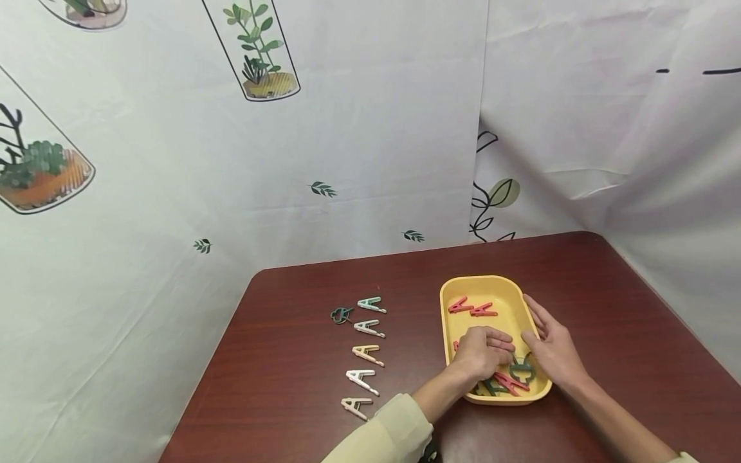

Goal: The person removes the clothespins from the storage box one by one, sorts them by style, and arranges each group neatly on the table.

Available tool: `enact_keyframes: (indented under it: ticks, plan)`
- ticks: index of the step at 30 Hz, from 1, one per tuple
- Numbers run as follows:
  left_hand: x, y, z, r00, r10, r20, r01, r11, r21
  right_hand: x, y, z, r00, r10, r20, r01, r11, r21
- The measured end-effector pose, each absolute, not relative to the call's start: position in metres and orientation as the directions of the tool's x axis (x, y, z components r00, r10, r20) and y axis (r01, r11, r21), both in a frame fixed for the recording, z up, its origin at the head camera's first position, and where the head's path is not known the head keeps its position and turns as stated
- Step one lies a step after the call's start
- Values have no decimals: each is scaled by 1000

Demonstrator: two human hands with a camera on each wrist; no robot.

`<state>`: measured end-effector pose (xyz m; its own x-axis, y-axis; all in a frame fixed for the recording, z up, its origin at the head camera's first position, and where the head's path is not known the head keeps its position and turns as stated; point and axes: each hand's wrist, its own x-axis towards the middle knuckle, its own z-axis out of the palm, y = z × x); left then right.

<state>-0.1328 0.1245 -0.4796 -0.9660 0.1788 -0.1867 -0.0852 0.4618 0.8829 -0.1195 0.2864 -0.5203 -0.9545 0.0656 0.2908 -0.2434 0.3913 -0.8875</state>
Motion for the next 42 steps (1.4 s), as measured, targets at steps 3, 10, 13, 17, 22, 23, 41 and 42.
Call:
enact_keyframes:
  ticks: [3,10,13,17,22,23,41,42]
  plan:
    - [-132,125,-480,-967,178,-180,-82,452,888,-120,286,-521,-952,63,301,-255,381,-888]
    - [-131,124,-480,-970,187,-157,-55,461,886,-120,286,-521,-946,58,318,-277,359,-891]
    - [-130,125,-479,-968,201,-149,-34,484,874,-120,286,-521,-948,59,314,-275,351,-895]
    - [-130,126,-480,-966,212,-146,-18,510,860,-120,287,-521,-949,61,310,-271,348,-897]
    - [-132,126,-481,-966,236,-105,37,527,849,-120,287,-522,-948,60,313,-271,364,-891]
    - [-132,125,-481,-965,245,-90,55,528,847,-120,287,-522,-948,59,312,-270,368,-890]
    - [-141,105,-473,-939,311,148,282,445,850,-120,286,-520,-952,58,300,-257,380,-888]
    - [-143,103,-471,-938,316,145,276,425,862,-120,286,-520,-952,58,299,-256,381,-889]
